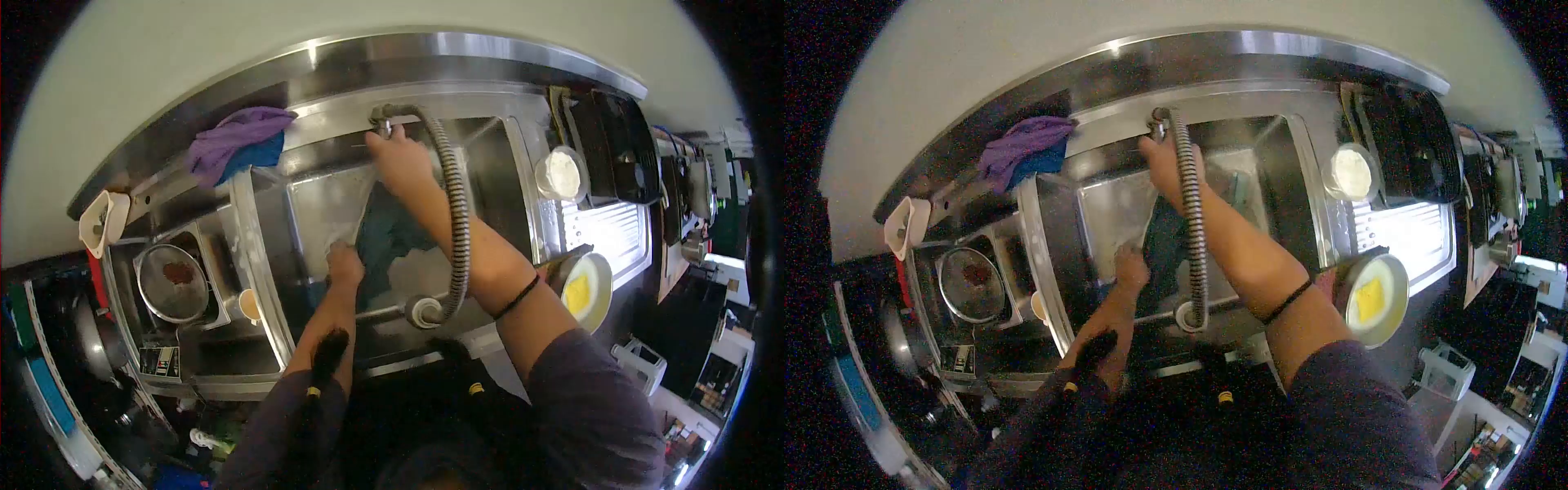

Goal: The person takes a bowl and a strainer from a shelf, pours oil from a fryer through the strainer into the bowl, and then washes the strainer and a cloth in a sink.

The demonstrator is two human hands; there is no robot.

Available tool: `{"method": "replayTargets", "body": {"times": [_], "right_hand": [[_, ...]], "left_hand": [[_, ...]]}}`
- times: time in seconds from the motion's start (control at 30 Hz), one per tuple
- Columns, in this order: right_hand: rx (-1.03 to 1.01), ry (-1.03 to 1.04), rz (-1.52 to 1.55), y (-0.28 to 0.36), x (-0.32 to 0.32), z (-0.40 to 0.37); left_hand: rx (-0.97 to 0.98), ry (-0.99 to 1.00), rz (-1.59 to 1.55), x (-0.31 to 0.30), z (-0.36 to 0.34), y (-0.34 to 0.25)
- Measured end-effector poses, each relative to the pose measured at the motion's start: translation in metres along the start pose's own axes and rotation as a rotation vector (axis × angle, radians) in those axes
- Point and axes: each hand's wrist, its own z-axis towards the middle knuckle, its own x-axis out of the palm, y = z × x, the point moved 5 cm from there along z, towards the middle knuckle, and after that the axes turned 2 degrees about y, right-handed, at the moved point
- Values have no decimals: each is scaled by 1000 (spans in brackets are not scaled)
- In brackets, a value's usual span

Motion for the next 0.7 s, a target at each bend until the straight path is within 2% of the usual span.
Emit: {"method": "replayTargets", "body": {"times": [0.03,0.07,0.1,0.17,0.23,0.27,0.3,0.37,0.4,0.5,0.53,0.57,0.63,0.7], "right_hand": [[65,103,-28,6,-7,-3],[29,188,-143,13,-12,-6],[-11,270,-257,16,-12,-8],[-84,7,-168,-17,16,-4],[-287,-184,-325,-4,-4,-41],[-249,-178,-306,-2,-8,-51],[-237,-165,-293,-1,-13,-55],[-213,-141,-267,3,-20,-53],[-233,-206,-177,4,-22,-47],[-248,-50,-162,-8,5,-10],[-158,-160,-87,-2,-8,-11],[-148,-136,-68,4,-15,-15],[-121,-84,-35,7,-28,-16],[-129,-91,-45,7,-17,-10]], "left_hand": [[44,17,-119,6,-2,-7],[85,37,-239,11,-6,-14],[-40,106,-539,16,-9,-19],[-298,242,-1124,25,-11,-32],[-599,478,-1275,60,-18,-20],[-669,580,-1391,74,-24,-18],[-751,683,-1492,71,-32,-25],[-729,867,-1775,-28,-57,-90],[-769,937,-1727,-37,-63,-98],[-827,896,-1554,-73,-79,-125],[-824,888,-1471,-77,-82,-132],[-812,885,-1385,-76,-85,-135],[-717,839,-1252,-57,-77,-136],[-510,710,-1141,-37,-64,-136]]}}
